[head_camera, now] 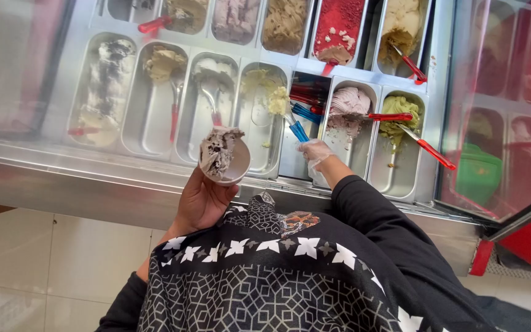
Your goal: Scooping several flavors of ice cream into a cup, weighing it on a scale, and handing it to a customer.
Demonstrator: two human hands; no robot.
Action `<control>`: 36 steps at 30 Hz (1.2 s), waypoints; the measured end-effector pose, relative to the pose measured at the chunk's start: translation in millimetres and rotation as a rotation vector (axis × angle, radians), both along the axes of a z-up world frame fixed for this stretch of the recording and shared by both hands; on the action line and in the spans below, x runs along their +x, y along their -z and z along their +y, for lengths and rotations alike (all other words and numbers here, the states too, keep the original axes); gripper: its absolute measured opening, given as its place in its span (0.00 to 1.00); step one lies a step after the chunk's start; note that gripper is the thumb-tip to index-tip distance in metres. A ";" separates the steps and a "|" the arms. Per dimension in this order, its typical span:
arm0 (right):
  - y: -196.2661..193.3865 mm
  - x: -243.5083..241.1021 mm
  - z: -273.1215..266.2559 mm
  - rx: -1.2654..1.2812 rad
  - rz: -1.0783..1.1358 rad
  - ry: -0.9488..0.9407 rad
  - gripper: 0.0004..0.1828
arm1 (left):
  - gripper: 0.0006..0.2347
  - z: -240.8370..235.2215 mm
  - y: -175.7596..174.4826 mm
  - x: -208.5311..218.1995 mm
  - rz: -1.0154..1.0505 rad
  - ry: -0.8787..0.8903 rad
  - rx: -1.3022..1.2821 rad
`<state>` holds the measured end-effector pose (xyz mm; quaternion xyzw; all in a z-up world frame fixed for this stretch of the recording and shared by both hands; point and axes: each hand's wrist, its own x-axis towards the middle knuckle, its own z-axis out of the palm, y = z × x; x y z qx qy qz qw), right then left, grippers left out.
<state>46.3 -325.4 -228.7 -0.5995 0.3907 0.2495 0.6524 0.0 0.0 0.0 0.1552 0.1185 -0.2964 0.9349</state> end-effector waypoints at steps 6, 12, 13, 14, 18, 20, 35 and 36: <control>-57.1 2.0 4.2 0.125 -0.043 0.012 0.15 | 0.19 -13.7 10.5 -1.5 0.004 0.025 -0.033; -36.0 27.3 47.5 0.106 0.166 -0.052 0.13 | 0.19 -9.5 25.9 -24.2 0.054 -0.053 0.024; -29.9 31.7 45.3 0.111 0.175 -0.054 0.13 | 0.19 -9.0 26.6 -26.8 0.063 -0.055 0.029; -23.8 36.0 43.4 0.155 0.195 -0.015 0.12 | 0.19 -8.1 27.1 -29.3 0.064 -0.065 0.047; 8.4 36.5 20.7 0.152 0.131 0.091 0.09 | 0.20 -17.3 34.8 -36.5 0.053 -0.104 0.067; 17.4 39.9 12.6 0.148 0.100 0.084 0.08 | 0.19 -26.4 35.8 -36.8 0.036 -0.122 0.057; 9.8 29.1 14.7 0.065 0.032 0.211 0.12 | 0.20 -61.9 28.3 -57.9 0.043 -0.144 0.091; 13.2 34.4 22.1 0.061 0.048 0.191 0.10 | 0.19 -61.4 23.6 -57.6 0.042 -0.150 0.089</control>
